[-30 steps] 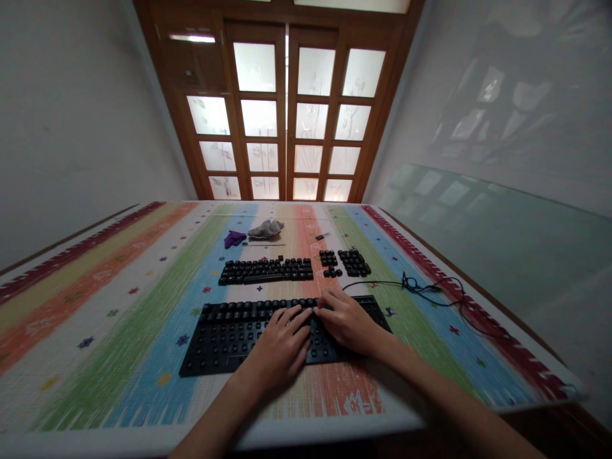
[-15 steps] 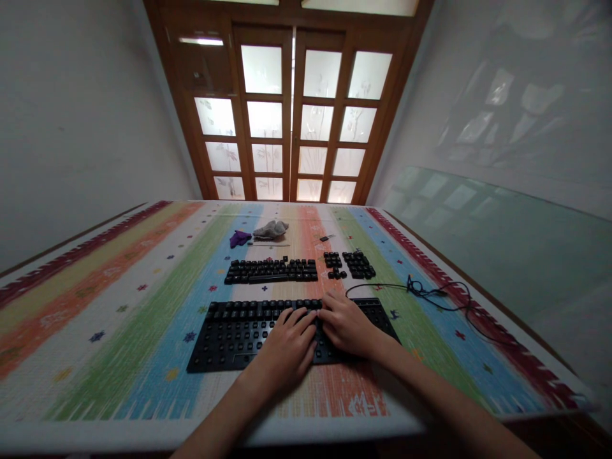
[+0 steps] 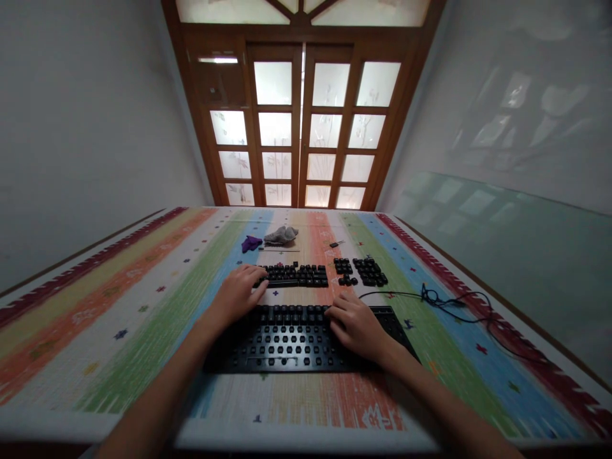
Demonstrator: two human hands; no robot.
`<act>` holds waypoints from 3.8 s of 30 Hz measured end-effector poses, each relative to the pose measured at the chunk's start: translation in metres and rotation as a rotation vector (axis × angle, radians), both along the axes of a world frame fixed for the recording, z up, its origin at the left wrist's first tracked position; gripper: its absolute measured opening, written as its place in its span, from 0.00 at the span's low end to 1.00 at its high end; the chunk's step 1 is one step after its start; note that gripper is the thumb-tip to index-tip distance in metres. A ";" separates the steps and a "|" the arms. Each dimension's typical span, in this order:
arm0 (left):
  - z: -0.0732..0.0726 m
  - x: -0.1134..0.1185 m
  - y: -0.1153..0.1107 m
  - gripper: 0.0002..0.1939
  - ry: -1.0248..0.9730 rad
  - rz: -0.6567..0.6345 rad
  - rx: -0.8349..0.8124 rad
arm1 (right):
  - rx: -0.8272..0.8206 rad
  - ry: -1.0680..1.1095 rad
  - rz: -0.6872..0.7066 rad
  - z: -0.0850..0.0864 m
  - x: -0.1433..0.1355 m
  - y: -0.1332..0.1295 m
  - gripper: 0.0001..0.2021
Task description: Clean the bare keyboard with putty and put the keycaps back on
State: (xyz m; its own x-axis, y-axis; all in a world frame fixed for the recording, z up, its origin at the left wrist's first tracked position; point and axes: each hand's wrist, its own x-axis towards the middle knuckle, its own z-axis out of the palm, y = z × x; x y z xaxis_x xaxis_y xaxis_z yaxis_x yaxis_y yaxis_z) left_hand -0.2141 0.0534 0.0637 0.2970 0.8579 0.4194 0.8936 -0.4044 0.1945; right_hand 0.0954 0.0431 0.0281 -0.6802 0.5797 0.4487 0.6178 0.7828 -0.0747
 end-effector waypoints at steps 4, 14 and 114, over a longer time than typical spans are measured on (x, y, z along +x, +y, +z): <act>-0.006 -0.030 0.041 0.11 -0.011 0.166 -0.088 | -0.022 0.011 -0.014 -0.006 -0.001 -0.001 0.07; -0.033 -0.058 0.104 0.17 -0.008 0.289 -0.345 | -0.097 0.108 -0.014 -0.015 0.004 -0.006 0.09; -0.063 -0.051 -0.100 0.12 -0.544 0.285 0.016 | -0.018 -0.142 0.308 -0.006 -0.204 -0.013 0.10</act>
